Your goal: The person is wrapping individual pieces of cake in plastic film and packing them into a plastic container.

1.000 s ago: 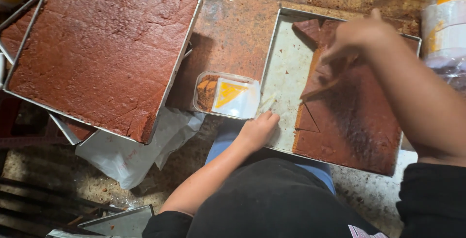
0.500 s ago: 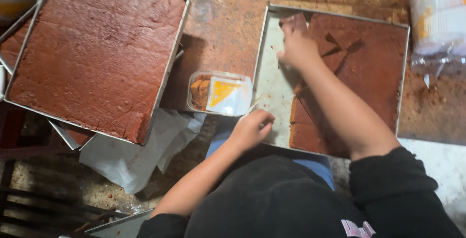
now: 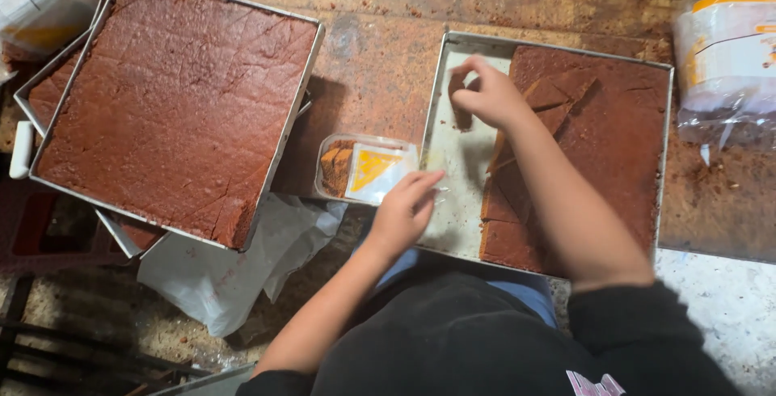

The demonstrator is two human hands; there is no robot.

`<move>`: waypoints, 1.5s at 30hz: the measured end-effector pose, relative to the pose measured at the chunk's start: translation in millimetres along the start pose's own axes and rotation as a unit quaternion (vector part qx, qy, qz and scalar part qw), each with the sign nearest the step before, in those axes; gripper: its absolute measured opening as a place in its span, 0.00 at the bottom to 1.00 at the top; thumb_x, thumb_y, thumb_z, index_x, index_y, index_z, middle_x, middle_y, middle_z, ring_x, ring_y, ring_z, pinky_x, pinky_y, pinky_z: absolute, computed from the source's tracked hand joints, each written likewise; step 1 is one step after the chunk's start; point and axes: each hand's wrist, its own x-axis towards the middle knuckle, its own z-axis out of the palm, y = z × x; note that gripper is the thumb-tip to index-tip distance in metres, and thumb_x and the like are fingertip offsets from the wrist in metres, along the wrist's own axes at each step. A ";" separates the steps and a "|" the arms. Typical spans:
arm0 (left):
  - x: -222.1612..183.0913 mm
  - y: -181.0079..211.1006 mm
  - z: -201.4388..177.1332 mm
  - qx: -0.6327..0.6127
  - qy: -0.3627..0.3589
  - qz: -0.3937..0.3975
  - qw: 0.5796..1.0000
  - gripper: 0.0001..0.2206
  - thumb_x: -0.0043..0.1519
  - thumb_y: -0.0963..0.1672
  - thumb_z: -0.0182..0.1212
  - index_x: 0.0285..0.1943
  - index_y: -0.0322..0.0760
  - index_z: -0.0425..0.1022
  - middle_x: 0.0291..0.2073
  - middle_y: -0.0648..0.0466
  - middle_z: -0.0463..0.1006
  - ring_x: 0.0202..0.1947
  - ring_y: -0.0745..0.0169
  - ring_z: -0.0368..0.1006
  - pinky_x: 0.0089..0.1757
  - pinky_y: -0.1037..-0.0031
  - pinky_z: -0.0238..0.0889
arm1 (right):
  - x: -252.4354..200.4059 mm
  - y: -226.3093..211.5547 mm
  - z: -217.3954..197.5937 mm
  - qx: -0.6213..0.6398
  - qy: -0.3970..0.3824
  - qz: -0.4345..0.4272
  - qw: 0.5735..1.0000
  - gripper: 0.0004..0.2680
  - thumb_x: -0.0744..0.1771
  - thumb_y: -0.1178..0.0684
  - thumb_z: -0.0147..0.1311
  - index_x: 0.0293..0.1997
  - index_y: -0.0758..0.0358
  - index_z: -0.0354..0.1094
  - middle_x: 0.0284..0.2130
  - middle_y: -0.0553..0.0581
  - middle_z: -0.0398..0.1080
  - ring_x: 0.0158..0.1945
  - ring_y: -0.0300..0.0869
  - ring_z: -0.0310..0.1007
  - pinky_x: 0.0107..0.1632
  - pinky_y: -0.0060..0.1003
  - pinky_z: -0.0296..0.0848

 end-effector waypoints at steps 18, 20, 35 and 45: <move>20.7 41.9 -19.2 -0.072 -0.140 0.119 0.980 0.21 0.59 0.34 0.55 0.61 0.43 0.77 0.57 0.54 0.79 0.57 0.48 0.77 0.55 0.63 0.71 | -118.1 8.8 -41.2 0.130 -0.062 -0.143 0.979 0.14 0.63 0.67 0.48 0.51 0.66 0.75 0.42 0.73 0.79 0.50 0.68 0.77 0.52 0.60 0.73; 24.5 -14.1 -23.3 0.137 -0.005 0.145 0.980 0.10 0.62 0.40 0.64 0.53 0.41 0.76 0.46 0.51 0.79 0.49 0.50 0.78 0.49 0.64 0.72 | -90.0 85.0 -45.1 0.200 0.149 -0.182 0.951 0.15 0.63 0.71 0.45 0.52 0.70 0.75 0.46 0.72 0.75 0.57 0.54 0.71 0.62 0.53 0.67; 4.7 20.7 -60.8 0.048 -0.071 -0.180 0.980 0.11 0.65 0.46 0.56 0.40 0.38 0.82 0.37 0.59 0.85 0.39 0.65 0.78 0.42 0.74 0.66 | -84.0 86.3 -84.5 0.467 0.101 -0.002 0.879 0.12 0.72 0.56 0.42 0.64 0.63 0.60 0.39 0.61 0.73 0.38 0.48 0.79 0.47 0.40 0.79; -3.9 6.0 -46.7 0.025 -0.011 -0.158 0.987 0.06 0.64 0.47 0.65 0.42 0.45 0.85 0.30 0.51 0.83 0.30 0.55 0.80 0.30 0.71 0.72 | -155.6 50.6 -44.6 0.601 0.026 -0.102 0.792 0.26 0.66 0.50 0.46 0.74 0.66 0.55 0.13 0.48 0.66 0.26 0.35 0.79 0.47 0.39 0.82</move>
